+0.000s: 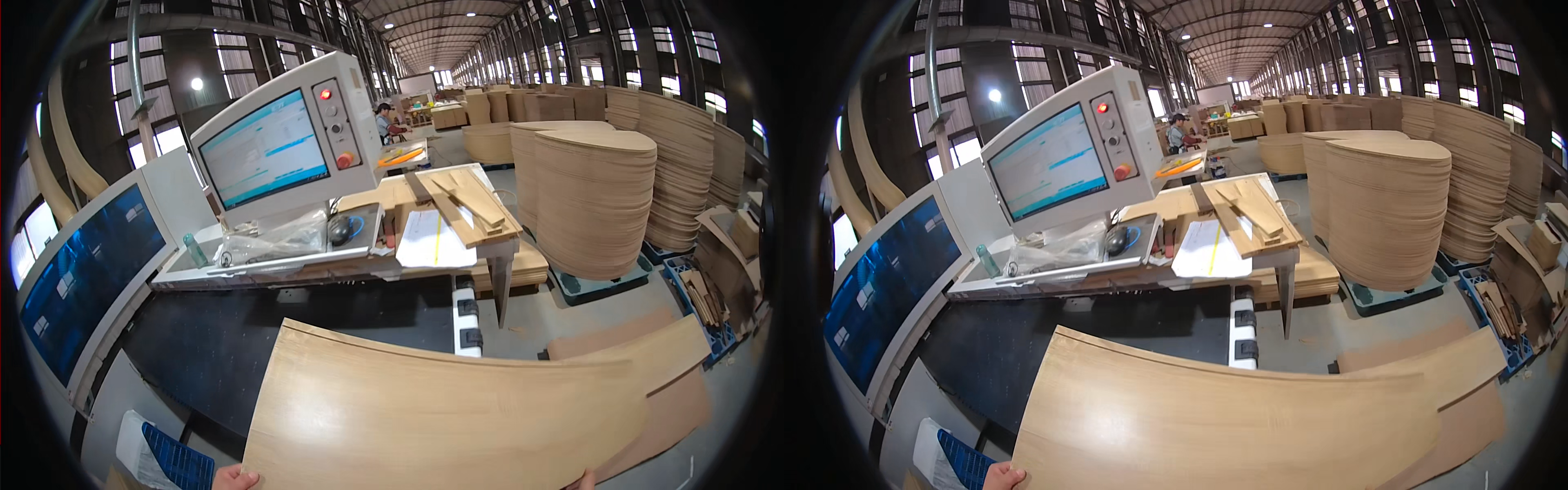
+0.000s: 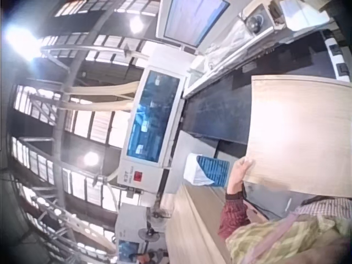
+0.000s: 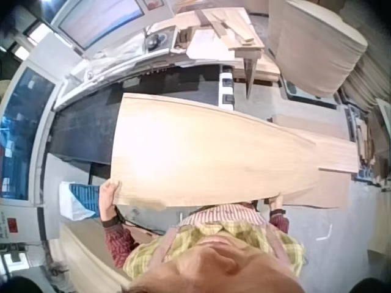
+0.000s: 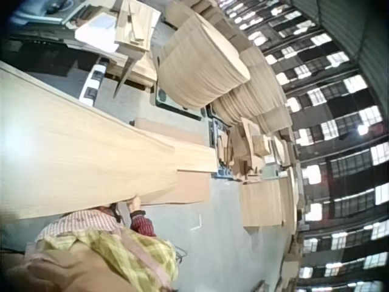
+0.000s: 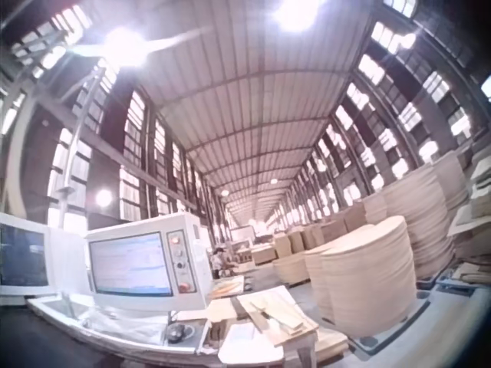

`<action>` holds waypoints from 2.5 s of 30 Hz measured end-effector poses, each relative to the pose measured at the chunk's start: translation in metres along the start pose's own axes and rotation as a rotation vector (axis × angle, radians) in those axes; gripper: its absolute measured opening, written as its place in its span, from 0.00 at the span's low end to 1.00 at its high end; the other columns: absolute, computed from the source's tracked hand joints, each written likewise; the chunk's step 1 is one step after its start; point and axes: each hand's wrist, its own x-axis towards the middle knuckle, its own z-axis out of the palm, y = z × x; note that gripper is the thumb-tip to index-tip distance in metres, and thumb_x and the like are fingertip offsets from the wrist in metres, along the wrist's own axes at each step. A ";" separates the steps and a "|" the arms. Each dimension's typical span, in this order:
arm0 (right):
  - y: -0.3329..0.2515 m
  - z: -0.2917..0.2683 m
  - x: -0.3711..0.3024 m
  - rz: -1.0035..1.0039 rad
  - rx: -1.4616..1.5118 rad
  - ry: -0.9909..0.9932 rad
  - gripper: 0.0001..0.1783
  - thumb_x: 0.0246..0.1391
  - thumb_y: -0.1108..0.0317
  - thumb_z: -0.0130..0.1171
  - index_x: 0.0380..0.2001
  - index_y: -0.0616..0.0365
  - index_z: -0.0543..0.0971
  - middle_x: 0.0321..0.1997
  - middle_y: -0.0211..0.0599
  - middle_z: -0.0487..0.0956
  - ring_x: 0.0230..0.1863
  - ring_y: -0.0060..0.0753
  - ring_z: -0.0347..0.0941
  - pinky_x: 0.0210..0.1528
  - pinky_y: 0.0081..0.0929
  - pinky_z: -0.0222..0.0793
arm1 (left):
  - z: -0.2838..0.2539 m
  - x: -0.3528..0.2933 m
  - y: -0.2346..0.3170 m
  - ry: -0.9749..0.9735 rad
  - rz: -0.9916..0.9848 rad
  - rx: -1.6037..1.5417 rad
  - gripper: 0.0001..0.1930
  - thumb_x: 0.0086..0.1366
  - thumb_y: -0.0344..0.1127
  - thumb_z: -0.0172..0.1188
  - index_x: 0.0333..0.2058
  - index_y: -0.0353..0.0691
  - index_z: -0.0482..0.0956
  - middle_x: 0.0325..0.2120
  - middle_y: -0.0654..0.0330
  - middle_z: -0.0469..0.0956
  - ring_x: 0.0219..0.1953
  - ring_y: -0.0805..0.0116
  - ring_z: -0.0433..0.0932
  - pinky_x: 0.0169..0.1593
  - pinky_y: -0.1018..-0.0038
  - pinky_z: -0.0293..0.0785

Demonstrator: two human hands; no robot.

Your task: Move large wood panels from a stack to a processing machine and then to another stack.

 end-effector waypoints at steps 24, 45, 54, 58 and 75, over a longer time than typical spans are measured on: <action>0.090 0.418 -0.305 -1.410 -1.426 -0.777 0.05 0.47 0.70 0.54 0.25 0.61 0.74 0.24 0.35 0.77 0.29 0.34 0.75 0.34 0.28 0.69 | -0.066 0.163 -0.197 0.284 0.637 0.920 0.17 0.58 0.40 0.51 0.47 0.49 0.75 0.53 0.59 0.68 0.57 0.52 0.62 0.57 0.54 0.53; 0.340 0.697 -0.355 -1.435 -1.575 -1.113 0.15 0.46 0.70 0.56 0.39 0.62 0.72 0.46 0.47 0.70 0.49 0.52 0.63 0.52 0.42 0.59 | -0.378 0.295 -0.227 0.312 0.609 0.896 0.19 0.60 0.43 0.50 0.50 0.46 0.72 0.55 0.58 0.66 0.60 0.55 0.58 0.59 0.58 0.50; 0.464 0.764 -0.383 -1.572 -1.951 -0.689 0.26 0.50 0.62 0.54 0.52 0.59 0.67 0.58 0.50 0.62 0.60 0.52 0.54 0.58 0.46 0.51 | -0.544 0.367 -0.266 0.280 0.727 0.892 0.25 0.58 0.51 0.53 0.49 0.42 0.71 0.55 0.52 0.64 0.59 0.52 0.58 0.58 0.55 0.51; 0.528 0.828 -0.387 -1.601 -1.921 -0.726 0.28 0.50 0.61 0.53 0.54 0.59 0.64 0.60 0.51 0.60 0.61 0.53 0.52 0.59 0.48 0.49 | -0.581 0.373 -0.276 0.038 0.855 0.931 0.31 0.56 0.59 0.53 0.52 0.43 0.69 0.58 0.46 0.57 0.61 0.47 0.53 0.59 0.48 0.48; 0.705 1.091 -0.402 -1.429 -1.607 -1.218 0.20 0.45 0.69 0.57 0.44 0.62 0.71 0.51 0.51 0.69 0.53 0.55 0.61 0.54 0.43 0.57 | -0.819 0.514 -0.276 0.068 0.546 1.022 0.33 0.59 0.58 0.49 0.59 0.49 0.58 0.62 0.51 0.49 0.64 0.50 0.45 0.55 0.38 0.46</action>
